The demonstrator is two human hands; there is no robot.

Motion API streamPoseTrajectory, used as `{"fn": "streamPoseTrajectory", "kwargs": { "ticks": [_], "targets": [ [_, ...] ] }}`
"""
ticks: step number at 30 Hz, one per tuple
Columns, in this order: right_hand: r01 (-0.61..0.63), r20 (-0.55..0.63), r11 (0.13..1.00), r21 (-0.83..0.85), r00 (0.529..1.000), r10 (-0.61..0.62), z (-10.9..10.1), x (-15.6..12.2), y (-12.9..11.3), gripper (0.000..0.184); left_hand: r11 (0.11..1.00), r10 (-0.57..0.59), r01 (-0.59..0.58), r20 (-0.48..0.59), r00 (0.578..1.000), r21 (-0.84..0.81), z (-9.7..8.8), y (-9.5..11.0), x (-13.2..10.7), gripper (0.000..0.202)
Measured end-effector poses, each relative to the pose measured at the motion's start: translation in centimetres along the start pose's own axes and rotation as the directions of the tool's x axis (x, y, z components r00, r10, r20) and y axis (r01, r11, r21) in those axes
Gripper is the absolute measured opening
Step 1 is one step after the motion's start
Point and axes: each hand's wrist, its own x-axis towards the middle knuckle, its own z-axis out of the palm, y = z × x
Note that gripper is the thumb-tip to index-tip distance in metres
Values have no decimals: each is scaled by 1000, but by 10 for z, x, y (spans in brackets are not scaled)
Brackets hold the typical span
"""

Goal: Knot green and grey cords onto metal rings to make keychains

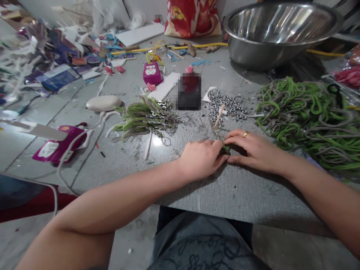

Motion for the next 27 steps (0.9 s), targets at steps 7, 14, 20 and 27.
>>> {"fn": "streamPoseTrajectory", "kwargs": {
  "ticks": [7, 14, 20, 27],
  "targets": [
    [-28, -28, 995, 95, 999, 31, -1, 0, 7, 19, 999, -8, 8, 4, 1000, 49, 2, 3, 1, 37],
    [-138, -151, 989, -55, 980, 128, 12, 8, 0, 20, 998, -1, 0, 13, 1000, 55, 1, 3, 0, 47],
    [-201, -174, 974, -106, 968, 181, 15, 11, -4, 18, 999, 19, -22, 76, 997, 47, -4, 1, -1, 63],
    [-225, -188, 966, -124, 962, 200, 16, 12, -6, 19, 997, 47, -52, 93, 995, 51, -5, 2, -1, 71]
  ]
}}
